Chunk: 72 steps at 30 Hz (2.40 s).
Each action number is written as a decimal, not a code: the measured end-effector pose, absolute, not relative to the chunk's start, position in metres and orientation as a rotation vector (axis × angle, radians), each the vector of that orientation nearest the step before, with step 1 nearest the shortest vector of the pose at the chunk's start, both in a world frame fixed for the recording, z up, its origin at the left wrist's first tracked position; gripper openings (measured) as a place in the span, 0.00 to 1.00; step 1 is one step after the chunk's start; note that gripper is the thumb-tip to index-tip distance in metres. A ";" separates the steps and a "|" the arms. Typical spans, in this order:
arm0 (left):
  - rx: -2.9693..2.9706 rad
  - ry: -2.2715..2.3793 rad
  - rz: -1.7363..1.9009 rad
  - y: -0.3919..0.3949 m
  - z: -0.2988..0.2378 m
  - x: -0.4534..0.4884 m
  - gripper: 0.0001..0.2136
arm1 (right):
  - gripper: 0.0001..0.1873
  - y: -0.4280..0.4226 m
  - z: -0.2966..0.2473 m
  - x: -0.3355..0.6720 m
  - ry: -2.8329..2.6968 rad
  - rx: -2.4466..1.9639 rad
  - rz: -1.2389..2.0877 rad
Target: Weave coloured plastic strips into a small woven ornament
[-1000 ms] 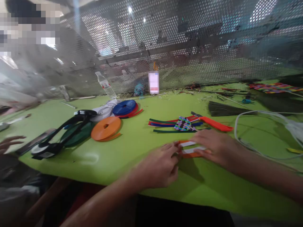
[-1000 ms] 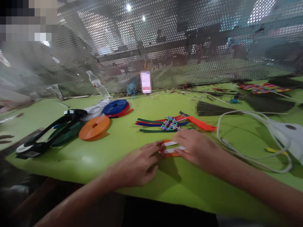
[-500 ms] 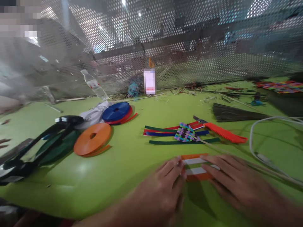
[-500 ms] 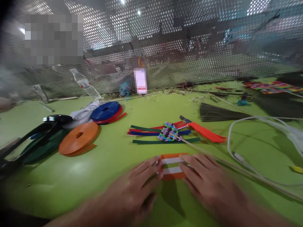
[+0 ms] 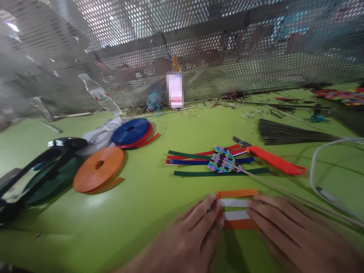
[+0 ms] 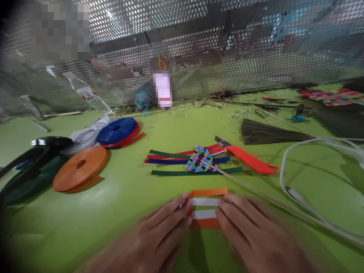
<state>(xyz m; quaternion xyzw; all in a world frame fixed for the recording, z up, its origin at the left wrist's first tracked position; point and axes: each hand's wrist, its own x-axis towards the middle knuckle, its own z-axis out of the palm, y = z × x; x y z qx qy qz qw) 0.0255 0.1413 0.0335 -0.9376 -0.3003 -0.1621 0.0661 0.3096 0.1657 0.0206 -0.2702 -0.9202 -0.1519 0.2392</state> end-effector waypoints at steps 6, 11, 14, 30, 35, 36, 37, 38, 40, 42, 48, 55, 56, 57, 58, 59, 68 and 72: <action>-2.847 -0.888 -0.371 0.139 0.037 0.028 0.16 | 0.20 0.169 0.033 0.304 -2.522 -0.676 -0.389; -2.836 -0.846 -0.334 0.138 0.041 0.029 0.17 | 0.20 0.172 0.033 0.300 -2.556 -0.645 -0.411; -2.847 -0.942 -0.357 0.133 0.038 0.028 0.19 | 0.19 0.172 0.030 0.299 -2.550 -0.665 -0.444; -2.912 -1.263 -0.420 0.115 0.034 0.029 0.23 | 0.18 0.177 0.033 0.301 -2.555 -0.661 -0.299; -2.899 -1.273 -0.475 0.115 0.035 0.031 0.23 | 0.17 0.179 0.034 0.301 -2.552 -0.658 -0.273; -2.901 -1.266 -0.476 0.115 0.035 0.032 0.22 | 0.17 0.179 0.033 0.301 -2.551 -0.652 -0.276; -2.899 -1.262 -0.481 0.115 0.035 0.032 0.22 | 0.18 0.179 0.033 0.301 -2.554 -0.648 -0.282; -2.896 -1.259 -0.493 0.115 0.034 0.032 0.21 | 0.18 0.180 0.032 0.302 -2.559 -0.652 -0.290; -2.875 -1.249 -0.540 0.115 0.032 0.033 0.21 | 0.19 0.180 0.029 0.303 -2.574 -0.664 -0.297; -2.844 -1.240 -0.585 0.114 0.028 0.032 0.21 | 0.21 0.180 0.026 0.305 -2.589 -0.686 -0.283; -2.818 -1.240 -0.640 0.114 0.023 0.032 0.22 | 0.23 0.179 0.024 0.309 -2.609 -0.706 -0.229; -2.858 -1.277 -0.648 0.115 0.028 0.033 0.23 | 0.24 0.180 0.020 0.309 -2.591 -0.728 -0.167; -2.861 -1.282 -0.644 0.115 0.029 0.033 0.23 | 0.23 0.181 0.020 0.308 -2.590 -0.733 -0.160; -2.863 -1.285 -0.638 0.115 0.029 0.033 0.23 | 0.22 0.181 0.020 0.308 -2.590 -0.731 -0.169; -2.863 -1.286 -0.629 0.115 0.030 0.033 0.23 | 0.20 0.182 0.021 0.308 -2.587 -0.716 -0.194; -2.861 -1.283 -0.619 0.115 0.030 0.033 0.23 | 0.19 0.183 0.022 0.307 -2.586 -0.693 -0.224; -2.882 -1.267 -0.600 0.116 0.033 0.034 0.21 | 0.20 0.183 0.031 0.303 -2.568 -0.605 -0.290; -2.921 -1.256 -0.544 0.116 0.037 0.032 0.21 | 0.20 0.183 0.025 0.306 -2.582 -0.636 -0.200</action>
